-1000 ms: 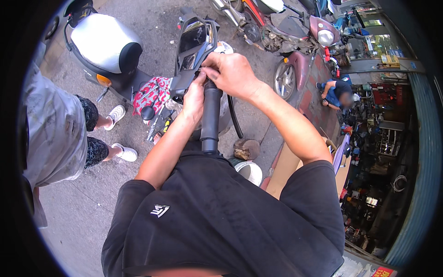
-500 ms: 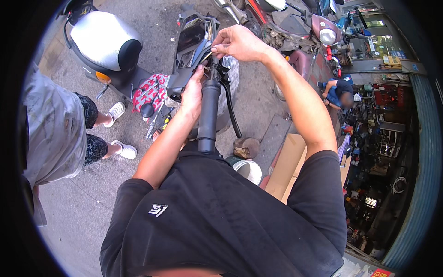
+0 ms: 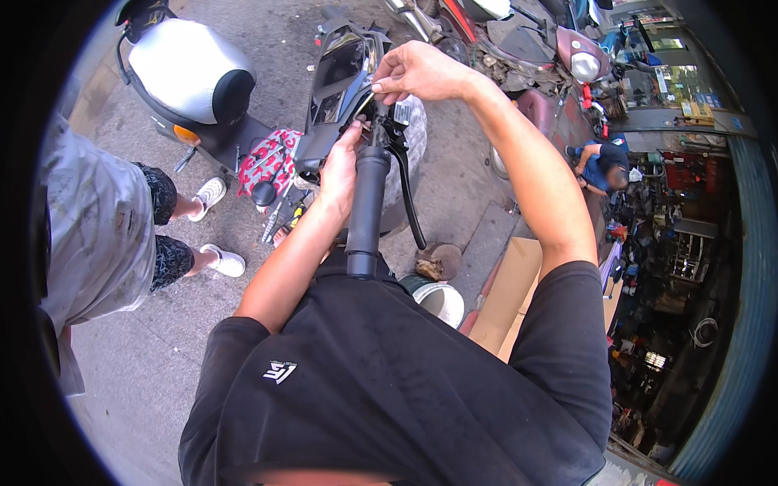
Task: The person works on the left handlebar of a motorcycle, manipulating the brake lever and surrounding controls with both hands. They repeatedly adjust and reposition components near the grip and lever assembly.
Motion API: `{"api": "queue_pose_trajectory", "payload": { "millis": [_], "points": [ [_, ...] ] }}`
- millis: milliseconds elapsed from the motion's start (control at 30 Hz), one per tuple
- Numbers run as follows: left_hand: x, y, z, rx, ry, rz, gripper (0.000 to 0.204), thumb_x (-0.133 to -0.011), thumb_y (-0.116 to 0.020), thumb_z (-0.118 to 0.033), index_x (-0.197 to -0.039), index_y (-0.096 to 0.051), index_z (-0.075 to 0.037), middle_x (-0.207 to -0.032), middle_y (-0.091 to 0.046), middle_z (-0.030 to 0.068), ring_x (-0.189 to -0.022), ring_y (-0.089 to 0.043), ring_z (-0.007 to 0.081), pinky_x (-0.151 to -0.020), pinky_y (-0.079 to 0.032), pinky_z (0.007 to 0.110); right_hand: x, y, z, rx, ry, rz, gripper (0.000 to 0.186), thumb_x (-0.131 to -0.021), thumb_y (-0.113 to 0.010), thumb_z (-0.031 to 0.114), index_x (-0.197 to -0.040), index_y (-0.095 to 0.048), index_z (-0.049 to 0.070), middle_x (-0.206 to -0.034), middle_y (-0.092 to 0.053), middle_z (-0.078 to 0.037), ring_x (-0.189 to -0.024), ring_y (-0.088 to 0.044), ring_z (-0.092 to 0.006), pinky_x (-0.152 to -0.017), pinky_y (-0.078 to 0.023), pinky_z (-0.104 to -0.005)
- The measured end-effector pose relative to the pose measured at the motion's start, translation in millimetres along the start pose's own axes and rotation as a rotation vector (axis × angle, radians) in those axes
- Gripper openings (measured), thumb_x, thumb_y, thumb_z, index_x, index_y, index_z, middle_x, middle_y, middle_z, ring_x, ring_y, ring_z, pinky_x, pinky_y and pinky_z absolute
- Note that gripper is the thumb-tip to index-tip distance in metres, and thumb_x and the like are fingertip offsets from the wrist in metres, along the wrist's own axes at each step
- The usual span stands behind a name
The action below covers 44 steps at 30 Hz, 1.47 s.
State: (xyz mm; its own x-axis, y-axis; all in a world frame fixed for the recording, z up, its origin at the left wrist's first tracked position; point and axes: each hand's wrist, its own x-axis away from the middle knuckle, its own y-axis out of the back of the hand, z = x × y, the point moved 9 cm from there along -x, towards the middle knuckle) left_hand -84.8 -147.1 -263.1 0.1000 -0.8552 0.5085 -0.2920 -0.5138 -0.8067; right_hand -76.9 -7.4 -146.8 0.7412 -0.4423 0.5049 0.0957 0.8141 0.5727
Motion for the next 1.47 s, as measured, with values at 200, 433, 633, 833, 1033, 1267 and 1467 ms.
{"api": "queue_pose_trajectory", "payload": {
  "millis": [200, 433, 633, 833, 1033, 1267, 1467],
  "points": [
    [-5.8, 8.5, 7.2, 0.074, 0.072, -0.019, 0.019, -0.102, -0.054, -0.022, -0.113, -0.06, -0.008, -0.095, -0.064, 0.0057, -0.073, -0.065, 0.0164, -0.061, -0.056, 0.031, 3.4, -22.3, 20.2, -0.06, 0.107, -0.016, 0.024, -0.092, -0.073, 0.019, -0.102, -0.071, -0.003, -0.088, -0.074, -0.009, -0.077, -0.07, -0.0134, -0.072, -0.056, -0.0281],
    [-7.3, 6.7, 8.9, 0.064, 0.074, 0.023, 0.017, -0.102, -0.054, -0.021, -0.11, -0.059, -0.007, -0.091, -0.064, 0.0058, -0.071, -0.064, 0.0164, -0.059, -0.055, 0.032, 21.4, -25.1, 21.6, 0.025, 0.151, -0.195, 0.027, -0.094, -0.071, 0.022, -0.104, -0.071, -0.002, -0.09, -0.073, -0.007, -0.085, -0.067, -0.0116, -0.081, -0.054, -0.029],
    [4.8, -1.6, 0.9, 0.035, 0.055, -0.003, 0.015, -0.1, -0.056, -0.02, -0.108, -0.061, -0.008, -0.085, -0.064, 0.0034, -0.064, -0.062, 0.0152, -0.055, -0.051, 0.029, 27.4, -36.4, 2.9, -0.171, 0.115, -0.368, 0.025, -0.1, -0.063, 0.021, -0.106, -0.071, -0.002, -0.097, -0.071, -0.002, -0.092, -0.06, -0.0057, -0.086, -0.051, -0.0253],
    [3.4, 7.9, 8.4, 0.033, 0.003, 0.012, 0.035, -0.105, -0.045, -0.04, -0.116, -0.057, -0.009, -0.092, -0.063, 0.004, -0.075, -0.064, 0.0156, -0.064, -0.054, 0.031, 40.9, -52.1, 8.1, -0.376, 0.274, -0.478, 0.029, -0.103, -0.058, 0.024, -0.114, -0.071, 0.0, -0.102, -0.071, -0.003, -0.098, -0.061, -0.0104, -0.094, -0.047, -0.0277],
    [4.2, -4.8, 37.2, 0.119, 0.283, 0.165, 0.069, -0.103, -0.028, -0.064, -0.13, -0.051, -0.005, -0.112, -0.066, 0.0113, -0.101, -0.065, 0.0226, -0.088, -0.052, 0.049, 54.9, -60.6, 4.0, -0.405, 0.244, -0.596, 0.033, -0.105, -0.053, 0.027, -0.118, -0.07, 0.001, -0.104, -0.07, -0.003, -0.105, -0.059, -0.0113, -0.096, -0.045, -0.0281],
    [-1.1, -7.9, 45.8, 0.266, 0.305, 0.2, 0.065, -0.102, -0.027, -0.065, -0.136, -0.051, -0.014, -0.121, -0.066, 0.0074, -0.111, -0.063, 0.0232, -0.097, -0.048, 0.049, 62.7, -69.0, 9.8, -0.461, 0.33, -0.636, 0.04, -0.109, -0.042, 0.026, -0.118, -0.066, -0.005, -0.116, -0.069, -0.011, -0.112, -0.061, -0.016, -0.104, -0.043, -0.0316],
    [10.9, -16.8, 33.0, 0.19, 0.212, 0.156, 0.069, -0.102, -0.027, -0.064, -0.147, -0.04, -0.013, -0.138, -0.057, 0.0121, -0.126, -0.057, 0.024, -0.107, -0.044, 0.051, 69.7, -75.7, 13.2, -0.407, 0.41, -0.662, 0.043, -0.109, -0.039, 0.028, -0.122, -0.064, -0.005, -0.118, -0.068, -0.013, -0.114, -0.06, -0.0184, -0.106, -0.042, -0.0335]
  ]
}}
